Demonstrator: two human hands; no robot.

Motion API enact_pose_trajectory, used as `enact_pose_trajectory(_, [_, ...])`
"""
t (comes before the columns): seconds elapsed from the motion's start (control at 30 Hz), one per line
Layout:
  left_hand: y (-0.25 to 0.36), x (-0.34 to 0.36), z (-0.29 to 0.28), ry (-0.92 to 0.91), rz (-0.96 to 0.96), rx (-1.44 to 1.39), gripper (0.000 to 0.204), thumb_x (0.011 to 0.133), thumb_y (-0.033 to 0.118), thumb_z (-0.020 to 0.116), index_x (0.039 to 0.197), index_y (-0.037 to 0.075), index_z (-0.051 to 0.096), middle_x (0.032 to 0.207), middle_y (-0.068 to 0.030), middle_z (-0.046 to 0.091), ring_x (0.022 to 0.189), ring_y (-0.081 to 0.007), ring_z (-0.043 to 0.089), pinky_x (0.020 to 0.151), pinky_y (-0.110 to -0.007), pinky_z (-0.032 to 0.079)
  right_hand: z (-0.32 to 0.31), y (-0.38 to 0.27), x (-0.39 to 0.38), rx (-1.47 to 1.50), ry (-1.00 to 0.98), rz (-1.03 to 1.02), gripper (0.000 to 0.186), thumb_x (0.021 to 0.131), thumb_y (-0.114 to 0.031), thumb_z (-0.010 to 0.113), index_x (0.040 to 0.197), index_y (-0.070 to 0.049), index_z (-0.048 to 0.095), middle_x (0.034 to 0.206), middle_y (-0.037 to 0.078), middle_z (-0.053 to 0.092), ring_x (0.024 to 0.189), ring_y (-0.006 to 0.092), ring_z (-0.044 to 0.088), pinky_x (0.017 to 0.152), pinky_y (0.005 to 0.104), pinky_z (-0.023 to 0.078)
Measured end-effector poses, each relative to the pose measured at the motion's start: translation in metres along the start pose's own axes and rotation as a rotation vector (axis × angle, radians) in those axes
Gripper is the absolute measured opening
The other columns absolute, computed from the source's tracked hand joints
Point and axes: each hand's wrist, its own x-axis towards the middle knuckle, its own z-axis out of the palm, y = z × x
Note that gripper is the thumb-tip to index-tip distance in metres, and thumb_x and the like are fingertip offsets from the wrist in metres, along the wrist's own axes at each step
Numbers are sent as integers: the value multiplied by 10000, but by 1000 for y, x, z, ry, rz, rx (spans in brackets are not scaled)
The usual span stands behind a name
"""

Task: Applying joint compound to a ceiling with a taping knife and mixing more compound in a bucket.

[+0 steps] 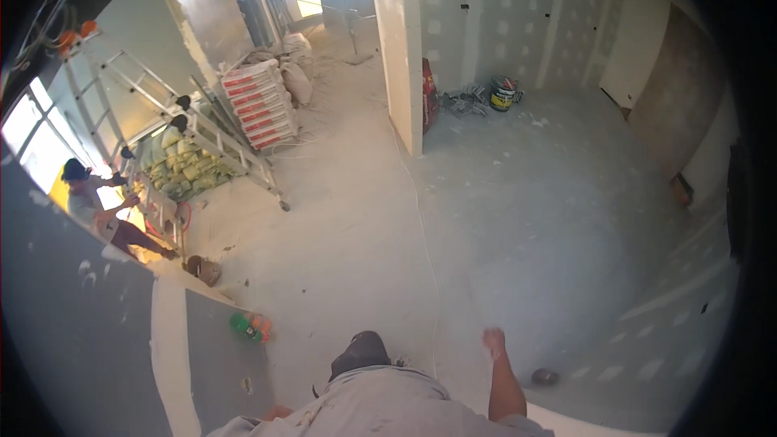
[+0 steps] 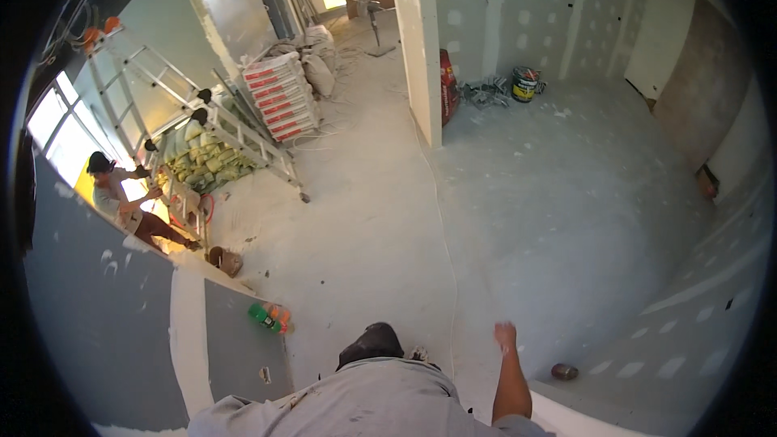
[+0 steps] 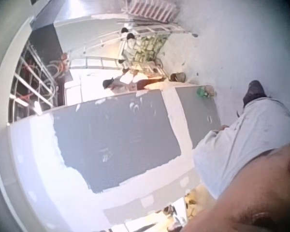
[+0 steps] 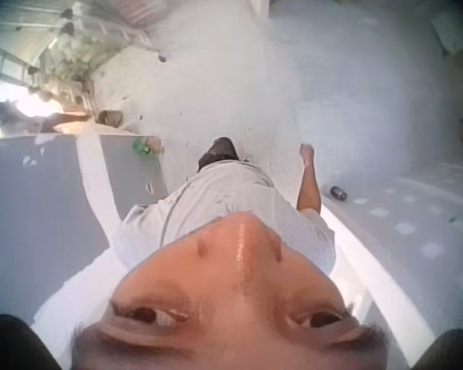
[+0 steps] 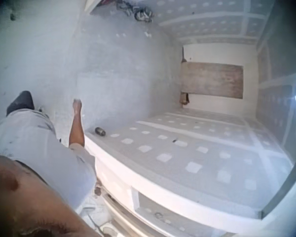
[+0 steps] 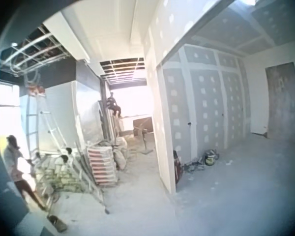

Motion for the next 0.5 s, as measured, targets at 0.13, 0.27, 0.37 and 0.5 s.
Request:
enact_pose_trajectory(0.13, [285,125,87,-103,31,-16,347,875,232,585,1170,51,600,1006,-155,632,745,-276,620,685,-420,516,-2,-252,275,-85,-111,-321,202,882,-179,618,965,3,593,787,59,624,671,142,573,572,302,474])
enact_pose_trajectory(0.27, [585,264,167,-155,70,22,310,881,248,589,1114,47,622,917,-139,642,691,-272,611,653,-421,517,49,-391,500,-39,-147,-209,168,876,-169,621,960,-24,605,779,37,620,658,136,564,550,299,458])
enact_pose_trajectory(0.37, [842,348,211,-183,113,83,289,885,260,592,1072,44,638,850,-127,648,650,-270,604,629,-422,517,67,-446,655,237,-206,44,148,851,-173,635,943,-59,619,778,41,618,691,149,602,578,289,484])
enact_pose_trajectory(0.5, [1231,458,301,-191,73,115,275,890,276,596,1015,40,660,762,-110,658,596,-266,595,597,-424,517,23,-468,815,150,-215,205,225,841,-229,590,924,-34,666,792,88,652,663,190,634,543,334,514])
